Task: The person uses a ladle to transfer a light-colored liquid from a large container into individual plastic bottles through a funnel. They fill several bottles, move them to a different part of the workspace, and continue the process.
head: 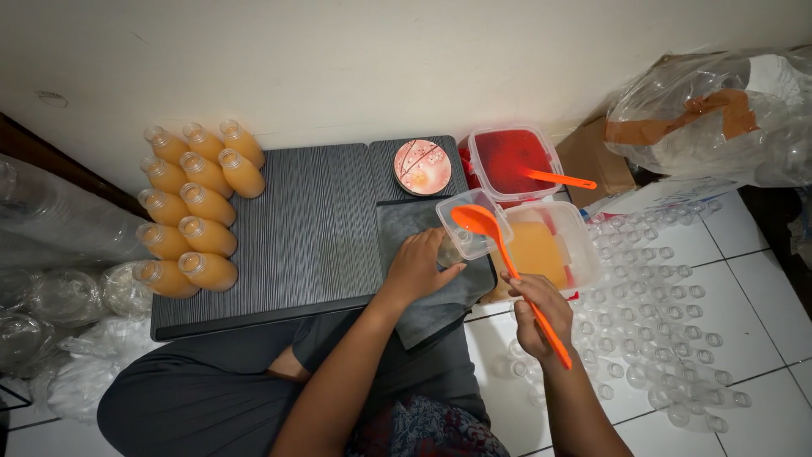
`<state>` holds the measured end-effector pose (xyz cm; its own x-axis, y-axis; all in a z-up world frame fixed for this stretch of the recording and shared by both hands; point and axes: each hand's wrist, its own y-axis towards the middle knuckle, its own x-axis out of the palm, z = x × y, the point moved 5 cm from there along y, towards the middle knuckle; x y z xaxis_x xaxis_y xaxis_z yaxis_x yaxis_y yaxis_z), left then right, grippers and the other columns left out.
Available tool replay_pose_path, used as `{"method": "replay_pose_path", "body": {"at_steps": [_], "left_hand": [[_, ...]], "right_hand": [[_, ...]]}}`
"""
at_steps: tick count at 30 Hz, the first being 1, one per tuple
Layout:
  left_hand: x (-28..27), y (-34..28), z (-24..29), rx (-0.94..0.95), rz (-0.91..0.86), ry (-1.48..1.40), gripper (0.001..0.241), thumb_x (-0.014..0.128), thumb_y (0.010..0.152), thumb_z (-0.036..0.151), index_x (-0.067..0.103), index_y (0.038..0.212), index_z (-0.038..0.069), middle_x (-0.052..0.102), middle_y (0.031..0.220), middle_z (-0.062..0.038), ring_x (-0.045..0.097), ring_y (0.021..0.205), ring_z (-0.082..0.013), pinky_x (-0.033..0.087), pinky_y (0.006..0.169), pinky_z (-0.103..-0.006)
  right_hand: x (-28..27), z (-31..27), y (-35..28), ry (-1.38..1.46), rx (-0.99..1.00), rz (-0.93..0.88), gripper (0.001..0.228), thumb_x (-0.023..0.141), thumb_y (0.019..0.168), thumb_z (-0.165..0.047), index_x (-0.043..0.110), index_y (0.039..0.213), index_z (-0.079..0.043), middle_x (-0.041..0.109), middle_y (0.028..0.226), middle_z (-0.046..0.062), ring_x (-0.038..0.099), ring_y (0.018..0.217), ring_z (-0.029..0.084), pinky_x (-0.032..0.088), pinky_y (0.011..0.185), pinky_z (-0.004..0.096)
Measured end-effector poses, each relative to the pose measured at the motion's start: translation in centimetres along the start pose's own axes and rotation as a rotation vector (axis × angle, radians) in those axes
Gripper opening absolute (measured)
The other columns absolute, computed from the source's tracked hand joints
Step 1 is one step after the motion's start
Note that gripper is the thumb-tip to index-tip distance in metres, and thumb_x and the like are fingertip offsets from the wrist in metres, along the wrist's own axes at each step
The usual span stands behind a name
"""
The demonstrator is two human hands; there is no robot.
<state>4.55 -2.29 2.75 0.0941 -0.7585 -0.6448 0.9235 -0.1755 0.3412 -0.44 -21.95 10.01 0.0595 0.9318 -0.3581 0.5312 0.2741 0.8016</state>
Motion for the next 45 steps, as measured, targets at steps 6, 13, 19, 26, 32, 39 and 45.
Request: {"method": "replay_pose_path", "body": {"at_steps": [6,13,19,26,32,39,45], "left_hand": [[-0.4,0.1,0.3,0.000,-0.003,0.010,0.059,0.079,0.076,0.028,0.054,0.118,-0.004,0.063,0.098,-0.019,0.067,0.096,-0.0365,0.048,0.091,-0.0480],[0.3,0.2,-0.2,0.031,0.007,0.004,0.051,0.081,0.074,0.025,0.056,0.109,-0.004,0.063,0.092,-0.018,0.067,0.089,-0.0371,0.050,0.086,-0.0479],[0.6,0.4,-0.3,0.039,0.029,0.051,0.051,0.082,0.070,0.033,0.057,0.101,0.000,0.061,0.086,-0.017,0.065,0.084,-0.0373,0.049,0.081,-0.0484],[0.0,0.9,0.5,-0.019,-0.032,0.029,0.054,0.079,0.075,0.033,0.056,0.111,0.000,0.063,0.098,-0.017,0.065,0.096,-0.0366,0.048,0.089,-0.0472],[0.7,0.9,-0.1,-0.060,-0.103,-0.009,0.058,0.074,0.078,0.034,0.055,0.121,0.000,0.064,0.109,-0.019,0.063,0.107,-0.0369,0.045,0.097,-0.0490],[0.7,0.4,0.0,-0.047,-0.060,-0.007,0.056,0.075,0.076,0.028,0.056,0.121,0.001,0.066,0.110,-0.018,0.063,0.107,-0.0351,0.047,0.097,-0.0488],[0.4,0.6,0.1,-0.058,-0.082,-0.005,0.057,0.074,0.076,0.029,0.056,0.123,0.002,0.066,0.109,-0.016,0.064,0.106,-0.0328,0.047,0.097,-0.0478]], "right_hand": [[-0.4,0.2,-0.8,-0.037,-0.032,-0.081,0.024,0.057,0.091,-0.014,0.071,0.103,0.001,0.071,0.100,0.023,0.070,0.079,0.041,0.055,0.065,0.047],[-4.4,6.7,-6.0,0.061,0.160,0.235,0.042,0.049,0.101,-0.031,0.059,0.117,0.007,0.068,0.097,0.021,0.069,0.084,0.027,0.055,0.072,0.038],[-9.2,12.8,-5.9,-0.105,0.460,0.523,0.036,0.038,0.109,-0.032,0.057,0.104,-0.002,0.064,0.078,0.017,0.064,0.068,0.026,0.053,0.066,0.033],[-5.8,15.9,-4.9,-0.336,0.715,0.207,0.027,0.052,0.106,-0.027,0.062,0.092,-0.007,0.065,0.065,0.012,0.064,0.063,0.028,0.050,0.064,0.038],[-5.3,17.0,-5.6,-0.584,0.867,-0.027,0.036,0.044,0.106,-0.043,0.061,0.090,-0.016,0.070,0.069,0.002,0.068,0.080,0.033,0.051,0.077,0.045],[-4.8,16.4,-5.6,-0.755,0.874,-0.138,0.045,0.044,0.106,-0.046,0.062,0.086,-0.010,0.067,0.066,0.016,0.068,0.076,0.043,0.052,0.069,0.050],[-4.7,15.5,-4.9,-0.764,0.832,-0.093,0.049,0.048,0.105,-0.039,0.058,0.070,-0.007,0.061,0.057,0.018,0.066,0.066,0.044,0.050,0.061,0.048]]}}
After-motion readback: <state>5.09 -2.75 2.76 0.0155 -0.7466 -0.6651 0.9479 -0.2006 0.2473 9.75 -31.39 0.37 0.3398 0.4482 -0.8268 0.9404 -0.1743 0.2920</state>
